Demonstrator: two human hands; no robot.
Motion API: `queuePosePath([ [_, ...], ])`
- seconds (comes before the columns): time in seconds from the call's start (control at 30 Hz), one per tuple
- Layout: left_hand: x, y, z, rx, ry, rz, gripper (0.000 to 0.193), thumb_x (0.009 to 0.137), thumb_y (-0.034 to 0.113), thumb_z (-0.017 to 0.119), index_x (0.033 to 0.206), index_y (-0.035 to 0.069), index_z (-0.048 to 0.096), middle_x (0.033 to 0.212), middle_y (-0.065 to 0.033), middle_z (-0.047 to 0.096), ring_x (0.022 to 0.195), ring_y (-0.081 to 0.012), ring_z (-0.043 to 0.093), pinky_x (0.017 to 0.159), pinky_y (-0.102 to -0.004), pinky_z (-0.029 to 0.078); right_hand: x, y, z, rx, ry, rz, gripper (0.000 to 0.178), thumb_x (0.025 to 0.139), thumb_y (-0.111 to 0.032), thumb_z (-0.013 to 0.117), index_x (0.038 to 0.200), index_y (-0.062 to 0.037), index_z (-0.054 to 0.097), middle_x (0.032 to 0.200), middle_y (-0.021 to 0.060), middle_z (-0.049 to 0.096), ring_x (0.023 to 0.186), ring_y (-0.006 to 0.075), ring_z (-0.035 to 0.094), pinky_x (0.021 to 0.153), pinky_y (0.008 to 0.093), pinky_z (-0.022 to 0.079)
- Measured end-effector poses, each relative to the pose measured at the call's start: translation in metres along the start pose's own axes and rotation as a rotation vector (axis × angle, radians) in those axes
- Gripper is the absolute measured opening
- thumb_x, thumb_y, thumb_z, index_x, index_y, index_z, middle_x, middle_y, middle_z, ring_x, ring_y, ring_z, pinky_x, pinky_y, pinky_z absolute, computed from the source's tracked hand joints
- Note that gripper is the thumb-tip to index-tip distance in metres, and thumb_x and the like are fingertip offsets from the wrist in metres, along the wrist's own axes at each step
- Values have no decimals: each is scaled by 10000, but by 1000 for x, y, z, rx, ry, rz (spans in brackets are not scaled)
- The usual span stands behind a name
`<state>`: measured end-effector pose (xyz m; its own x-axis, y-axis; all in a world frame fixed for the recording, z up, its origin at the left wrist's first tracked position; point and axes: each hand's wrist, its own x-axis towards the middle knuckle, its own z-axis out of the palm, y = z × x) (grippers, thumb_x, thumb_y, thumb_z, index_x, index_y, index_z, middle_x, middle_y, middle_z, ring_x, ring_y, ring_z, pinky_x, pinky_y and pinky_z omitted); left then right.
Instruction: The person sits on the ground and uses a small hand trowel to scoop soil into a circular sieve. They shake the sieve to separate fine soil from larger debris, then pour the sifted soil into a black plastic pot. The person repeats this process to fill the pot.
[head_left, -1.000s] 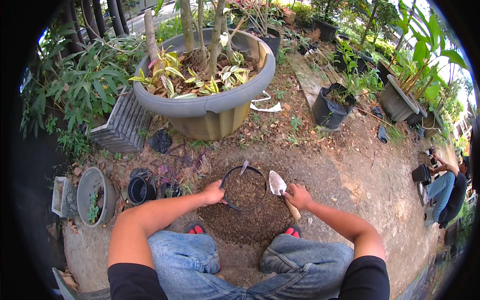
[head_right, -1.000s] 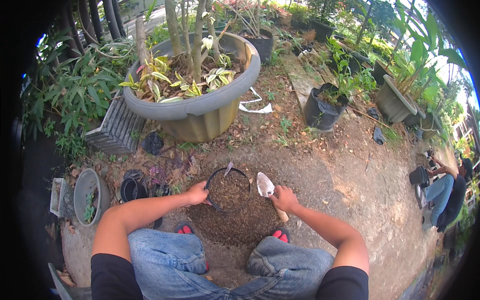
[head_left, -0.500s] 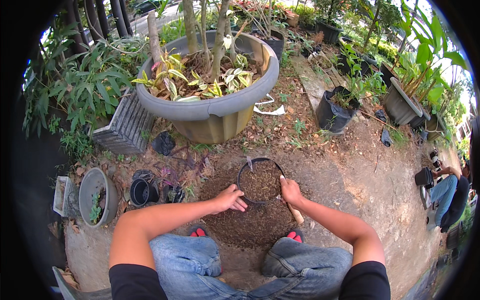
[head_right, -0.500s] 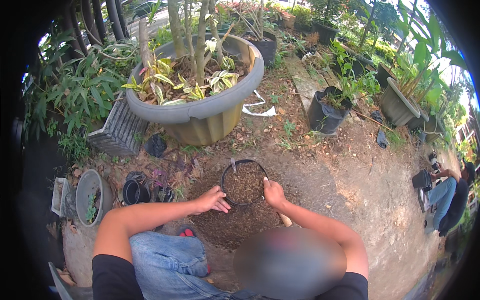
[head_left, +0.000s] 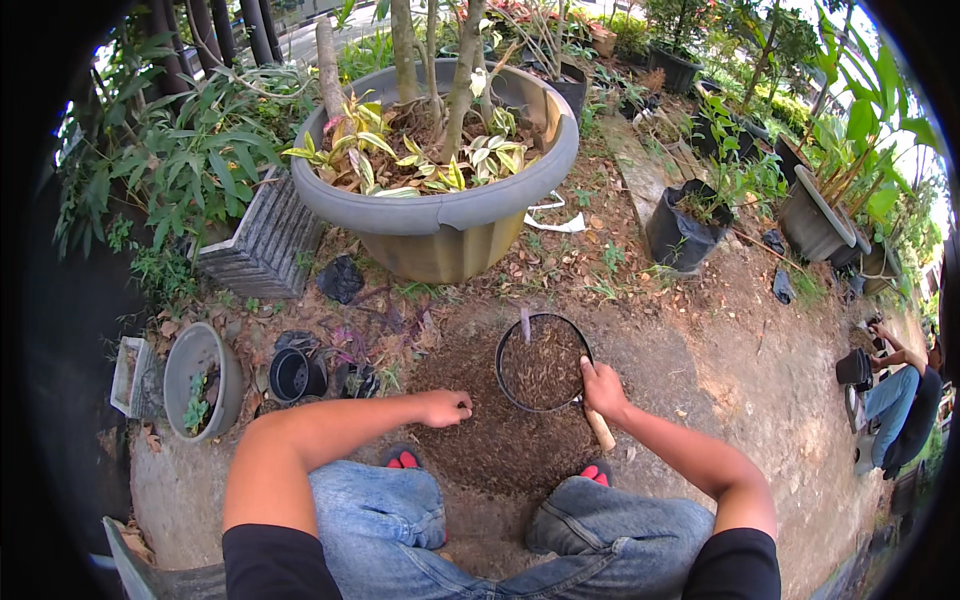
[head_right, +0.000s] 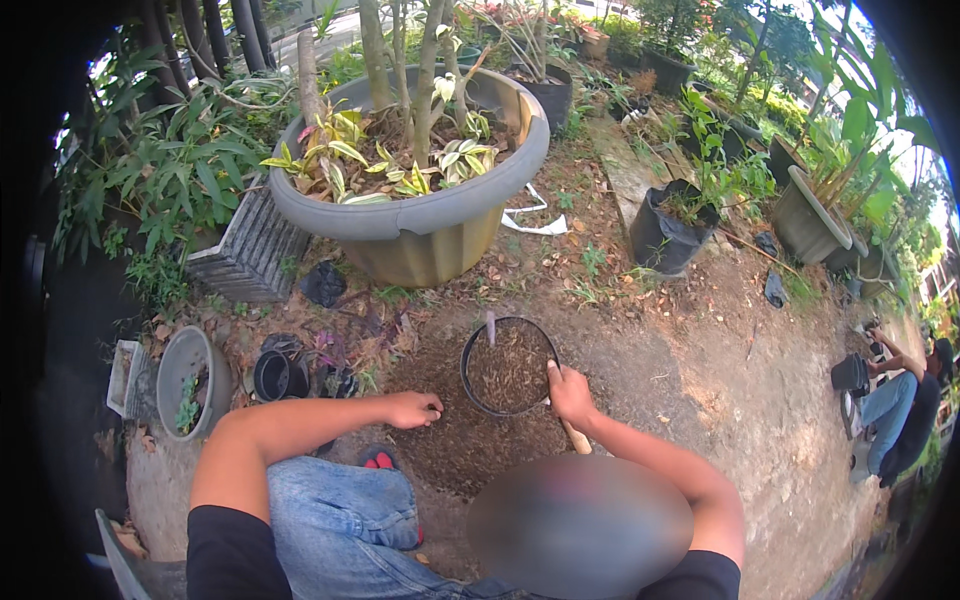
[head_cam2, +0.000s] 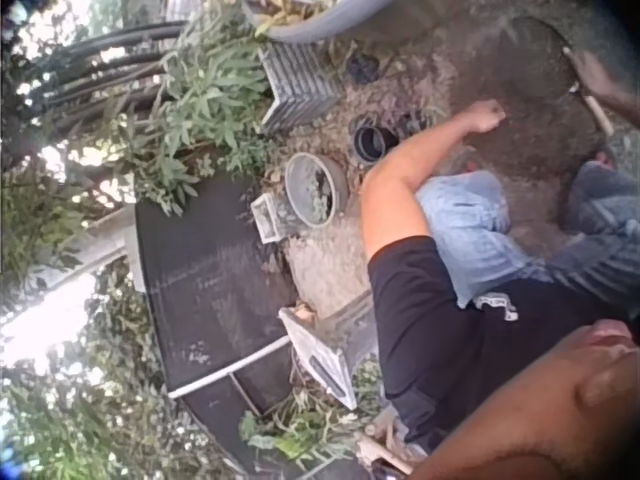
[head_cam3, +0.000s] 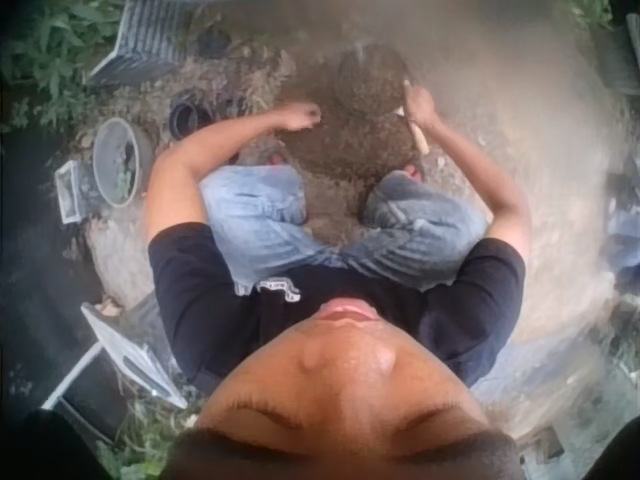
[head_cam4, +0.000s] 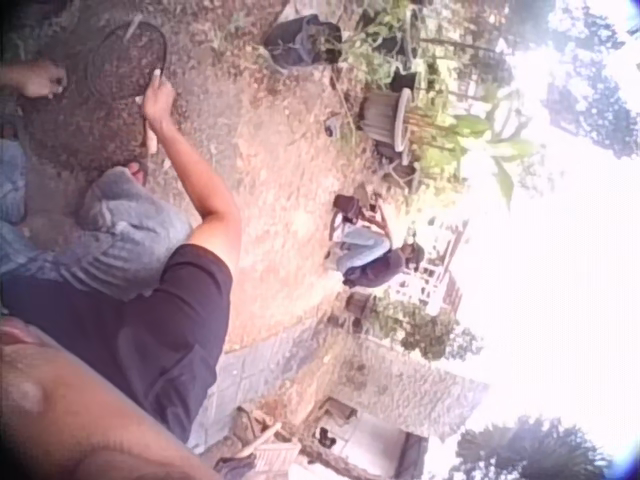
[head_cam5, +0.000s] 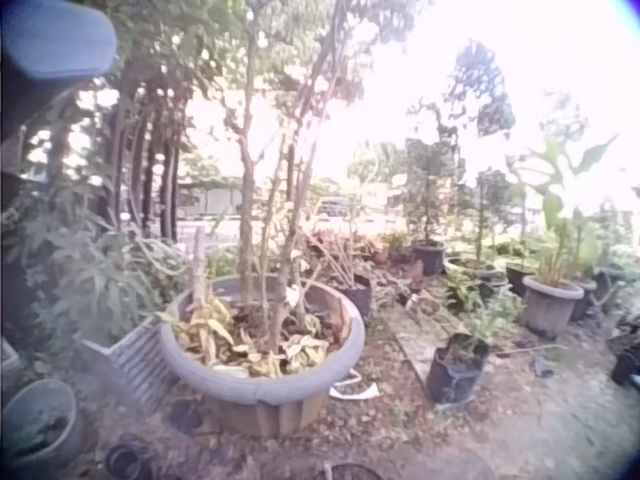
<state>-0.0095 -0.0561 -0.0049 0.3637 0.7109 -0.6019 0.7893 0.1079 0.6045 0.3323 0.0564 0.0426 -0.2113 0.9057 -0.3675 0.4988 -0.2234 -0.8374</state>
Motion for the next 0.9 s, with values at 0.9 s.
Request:
queuePosePath([
  [0.9, -14, 7, -7, -132, -141, -26, 654, 972, 554, 544, 1463, 125, 484, 1243, -156, 673, 1107, -300, 665, 956, -449, 508, -18, 26, 12, 411, -416, 348, 368, 1089, -439, 450, 957, -96, 467, 645, 31, 488, 543, 166, 506, 500, 342, 451],
])
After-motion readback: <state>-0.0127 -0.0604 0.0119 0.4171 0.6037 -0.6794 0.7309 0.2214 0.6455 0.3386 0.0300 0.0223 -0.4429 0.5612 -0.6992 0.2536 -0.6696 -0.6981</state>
